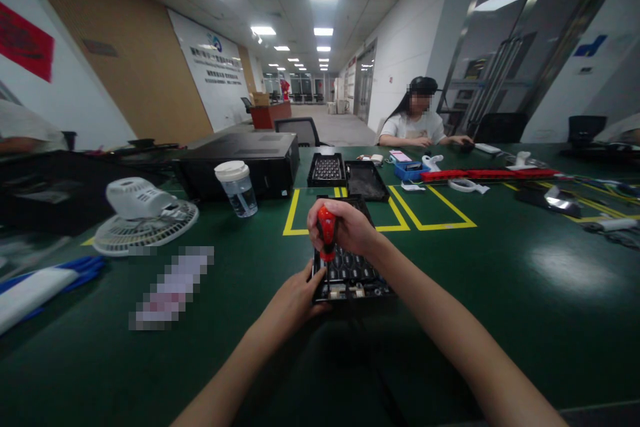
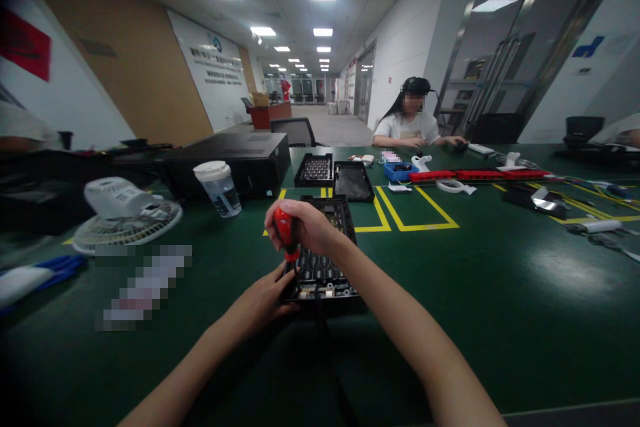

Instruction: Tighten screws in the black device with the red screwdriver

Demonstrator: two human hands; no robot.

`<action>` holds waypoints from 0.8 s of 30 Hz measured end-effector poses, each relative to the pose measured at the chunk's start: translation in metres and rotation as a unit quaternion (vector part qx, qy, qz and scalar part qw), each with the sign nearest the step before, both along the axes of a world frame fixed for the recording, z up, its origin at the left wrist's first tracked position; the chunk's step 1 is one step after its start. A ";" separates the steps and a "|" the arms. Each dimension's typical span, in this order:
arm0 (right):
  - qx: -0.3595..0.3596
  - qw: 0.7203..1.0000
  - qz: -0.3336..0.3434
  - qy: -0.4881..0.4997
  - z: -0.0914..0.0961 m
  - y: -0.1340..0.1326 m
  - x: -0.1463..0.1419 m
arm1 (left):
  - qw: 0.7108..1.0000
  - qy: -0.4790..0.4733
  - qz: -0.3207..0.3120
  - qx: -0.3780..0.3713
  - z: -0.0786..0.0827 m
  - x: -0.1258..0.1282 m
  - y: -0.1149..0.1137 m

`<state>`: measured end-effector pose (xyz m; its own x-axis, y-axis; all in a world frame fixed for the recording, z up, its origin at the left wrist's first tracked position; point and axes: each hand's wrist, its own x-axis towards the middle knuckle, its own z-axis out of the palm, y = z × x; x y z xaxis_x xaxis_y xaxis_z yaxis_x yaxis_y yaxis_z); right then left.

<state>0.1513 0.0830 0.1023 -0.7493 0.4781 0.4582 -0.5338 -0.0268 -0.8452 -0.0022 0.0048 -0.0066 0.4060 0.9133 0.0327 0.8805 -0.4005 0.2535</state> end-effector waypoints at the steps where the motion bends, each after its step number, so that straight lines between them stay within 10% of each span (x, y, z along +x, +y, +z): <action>1: 0.001 1.000 0.000 0.000 0.000 0.000 0.000 | 1.000 -0.001 0.000 0.001 0.001 0.000 0.000; 24: 0.027 0.999 -0.021 -0.012 0.004 -0.003 0.003 | 1.000 -0.011 -0.004 0.004 -0.001 -0.002 0.000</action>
<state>0.1543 0.0801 0.1067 -0.7403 0.4851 0.4654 -0.5126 0.0406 -0.8577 -0.0038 0.0050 -0.0073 0.4130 0.9094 0.0489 0.8711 -0.4101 0.2703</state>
